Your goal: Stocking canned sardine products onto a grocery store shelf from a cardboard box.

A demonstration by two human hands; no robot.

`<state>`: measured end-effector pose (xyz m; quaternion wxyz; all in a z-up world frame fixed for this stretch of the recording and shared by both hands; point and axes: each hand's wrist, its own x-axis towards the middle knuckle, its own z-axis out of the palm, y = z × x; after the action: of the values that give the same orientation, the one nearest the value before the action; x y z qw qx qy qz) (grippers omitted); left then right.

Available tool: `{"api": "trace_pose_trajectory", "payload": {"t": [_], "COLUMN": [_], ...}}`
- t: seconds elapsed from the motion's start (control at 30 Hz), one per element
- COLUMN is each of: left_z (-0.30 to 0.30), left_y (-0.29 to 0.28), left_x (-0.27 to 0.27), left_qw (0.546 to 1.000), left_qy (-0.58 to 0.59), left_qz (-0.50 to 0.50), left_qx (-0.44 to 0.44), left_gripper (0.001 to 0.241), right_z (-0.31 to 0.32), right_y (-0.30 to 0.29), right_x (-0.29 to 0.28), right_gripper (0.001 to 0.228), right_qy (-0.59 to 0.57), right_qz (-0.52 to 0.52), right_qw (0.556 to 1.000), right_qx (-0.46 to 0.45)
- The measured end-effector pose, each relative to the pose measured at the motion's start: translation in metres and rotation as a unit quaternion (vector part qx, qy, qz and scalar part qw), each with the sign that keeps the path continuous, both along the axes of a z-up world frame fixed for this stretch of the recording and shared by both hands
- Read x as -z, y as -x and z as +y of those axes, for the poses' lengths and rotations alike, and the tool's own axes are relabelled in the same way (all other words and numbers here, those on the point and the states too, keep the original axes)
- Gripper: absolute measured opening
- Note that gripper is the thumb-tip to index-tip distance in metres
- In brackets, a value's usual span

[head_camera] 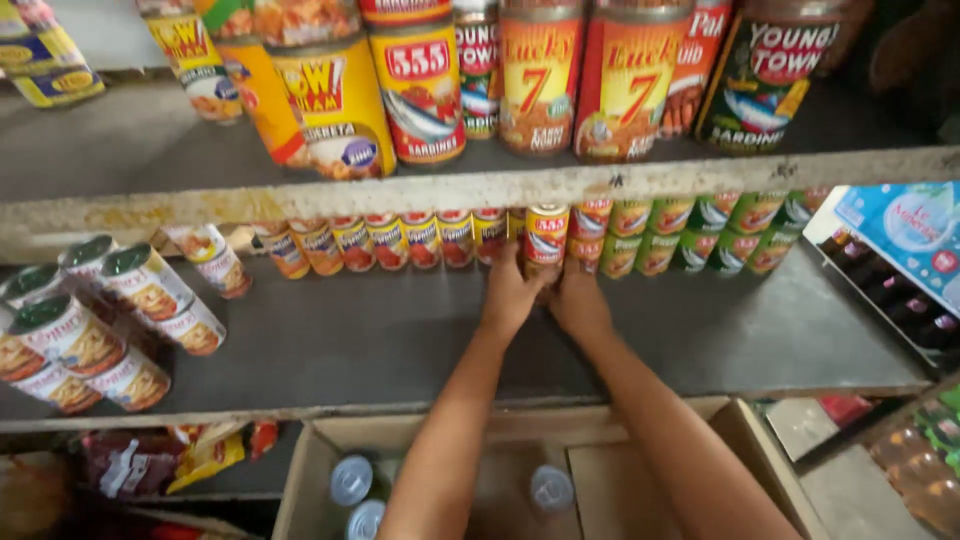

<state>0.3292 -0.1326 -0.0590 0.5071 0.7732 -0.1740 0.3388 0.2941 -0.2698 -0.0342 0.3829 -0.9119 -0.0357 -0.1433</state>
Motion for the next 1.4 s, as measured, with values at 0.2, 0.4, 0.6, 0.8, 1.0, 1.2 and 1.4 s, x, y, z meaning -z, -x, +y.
{"api": "trace_pose_trajectory", "payload": {"t": [0.2,0.4,0.6,0.8,1.0,1.2,1.4], "left_z": [0.005,-0.003,-0.011,-0.016,-0.019,-0.018,-0.013], "left_y": [0.027,0.039,0.018,0.005,-0.010,0.011,-0.016], "left_x": [0.007,-0.017,-0.014,-0.012,0.003,-0.025,0.005], "left_qw": [0.993,0.990,0.986,0.984,0.988,0.985,0.991], "left_qy": [-0.023,-0.100,-0.085,-0.121,-0.125,-0.113,-0.123], "left_qz": [0.101,0.076,0.128,0.111,0.038,0.112,-0.019], "left_qx": [-0.061,-0.057,-0.060,-0.074,-0.087,-0.070,-0.055], "left_gripper": [0.048,0.036,0.040,0.045,0.043,0.045,0.042], "right_z": [-0.005,-0.005,-0.007,-0.003,-0.006,-0.003,-0.003], "right_y": [0.010,0.016,0.006,0.007,0.001,0.006,0.001], "right_x": [0.004,0.001,0.010,0.007,0.012,0.009,0.011], "right_gripper": [0.059,0.045,0.042,0.043,0.044,0.046,0.044], "right_qy": [0.099,0.189,0.145,0.136,0.137,0.140,0.151], "right_qz": [-0.111,-0.006,-0.026,-0.015,-0.008,-0.030,-0.011], "right_qw": [0.989,0.981,0.989,0.990,0.990,0.989,0.988], "right_qx": [0.015,0.051,0.030,0.044,0.030,0.033,0.038]}}
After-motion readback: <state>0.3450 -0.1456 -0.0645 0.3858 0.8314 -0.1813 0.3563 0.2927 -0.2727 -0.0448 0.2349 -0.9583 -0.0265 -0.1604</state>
